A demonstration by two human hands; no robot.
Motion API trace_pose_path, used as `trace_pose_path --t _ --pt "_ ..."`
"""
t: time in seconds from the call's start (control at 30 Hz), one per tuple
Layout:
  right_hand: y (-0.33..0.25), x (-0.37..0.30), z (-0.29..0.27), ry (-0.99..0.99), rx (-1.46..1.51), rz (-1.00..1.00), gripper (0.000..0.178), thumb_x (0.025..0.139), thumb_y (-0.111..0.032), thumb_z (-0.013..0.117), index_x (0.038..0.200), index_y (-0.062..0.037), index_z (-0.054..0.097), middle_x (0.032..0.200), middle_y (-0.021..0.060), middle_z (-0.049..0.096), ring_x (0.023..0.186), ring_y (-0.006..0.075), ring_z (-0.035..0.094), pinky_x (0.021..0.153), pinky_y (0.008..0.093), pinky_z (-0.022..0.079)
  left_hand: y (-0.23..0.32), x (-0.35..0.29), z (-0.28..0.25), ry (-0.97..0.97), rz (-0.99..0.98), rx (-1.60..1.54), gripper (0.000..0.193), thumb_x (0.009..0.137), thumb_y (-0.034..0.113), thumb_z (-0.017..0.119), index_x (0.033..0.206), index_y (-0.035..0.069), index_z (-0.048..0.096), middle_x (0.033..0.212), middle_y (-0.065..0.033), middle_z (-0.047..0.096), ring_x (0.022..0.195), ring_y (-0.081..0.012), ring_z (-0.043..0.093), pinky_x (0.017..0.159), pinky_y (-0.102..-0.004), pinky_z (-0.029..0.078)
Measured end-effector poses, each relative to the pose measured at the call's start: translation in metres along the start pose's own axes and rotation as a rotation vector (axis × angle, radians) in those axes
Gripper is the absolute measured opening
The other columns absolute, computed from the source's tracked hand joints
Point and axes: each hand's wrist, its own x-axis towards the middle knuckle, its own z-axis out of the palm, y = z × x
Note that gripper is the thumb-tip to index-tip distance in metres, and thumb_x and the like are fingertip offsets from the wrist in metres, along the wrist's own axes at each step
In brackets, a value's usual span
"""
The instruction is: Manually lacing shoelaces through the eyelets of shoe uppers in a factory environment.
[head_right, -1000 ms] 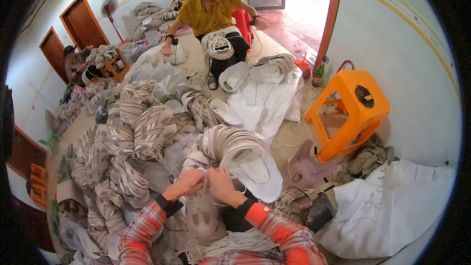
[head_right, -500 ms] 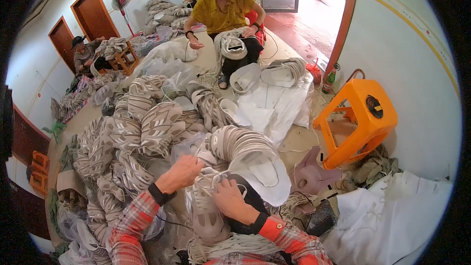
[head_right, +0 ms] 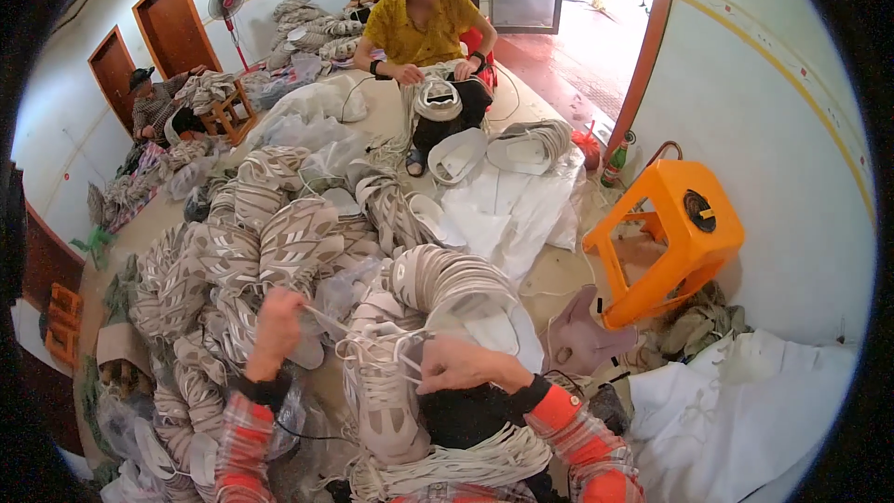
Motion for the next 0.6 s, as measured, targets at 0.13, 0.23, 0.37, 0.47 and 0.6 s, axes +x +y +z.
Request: trace_pose_path --t 0.13,0.23,0.37,0.47,0.6 --pt "0.005 -0.001 0.009 0.092 -0.083 -0.054 0.02 0.075 -0.024 0.068 0.071 -0.0049 0.064 0.09 0.0077 0.053 0.086 0.0212 0.048 0.072 0.0303 0.038 0.0 0.004 -0.023 0.088 -0.025 0.047 0.016 0.067 -0.002 0.051 0.081 0.002 0.056 0.081 -0.0131 0.05 0.081 -0.0309 0.049 0.071 -0.0374 0.041" --pt "0.011 0.006 0.013 0.14 -0.023 -0.303 0.021 0.078 -0.024 0.066 0.071 -0.0041 0.064 0.086 0.0078 0.054 0.083 0.0197 0.05 0.071 0.03 0.04 0.008 0.002 -0.026 0.129 -0.018 0.063 0.016 0.067 -0.004 0.05 0.081 0.002 0.056 0.08 -0.0126 0.049 0.081 -0.0305 0.049 0.07 -0.0369 0.041" --pt "0.002 0.01 0.01 0.107 0.054 0.088 0.02 0.083 -0.024 0.059 0.089 -0.0053 0.061 0.071 0.0077 0.058 0.066 0.0193 0.056 0.059 0.0322 0.044 0.047 0.007 -0.03 0.154 0.057 -0.029 0.019 0.067 -0.005 0.051 0.083 0.002 0.056 0.081 -0.0127 0.05 0.079 -0.0299 0.05 0.069 -0.036 0.042" --pt "-0.008 0.032 0.021 0.283 0.234 0.252 0.025 0.086 -0.025 0.054 0.103 -0.0059 0.056 0.064 0.0094 0.058 0.054 0.0205 0.058 0.05 0.0333 0.043 0.085 0.007 -0.039 0.124 0.418 -0.147 0.021 0.067 -0.005 0.057 0.087 0.002 0.057 0.083 -0.0147 0.052 0.078 -0.0321 0.051 0.066 -0.0356 0.043" --pt "0.023 0.029 0.042 0.593 -0.251 -0.261 0.021 0.086 -0.025 0.054 0.1 -0.0099 0.06 0.063 0.0119 0.058 0.05 0.0222 0.057 0.05 0.0328 0.044 0.123 0.03 0.019 0.132 0.137 -0.486 0.012 0.068 0.005 0.061 0.081 0.004 0.06 0.084 -0.0144 0.055 0.078 -0.0325 0.054 0.066 -0.0383 0.044"
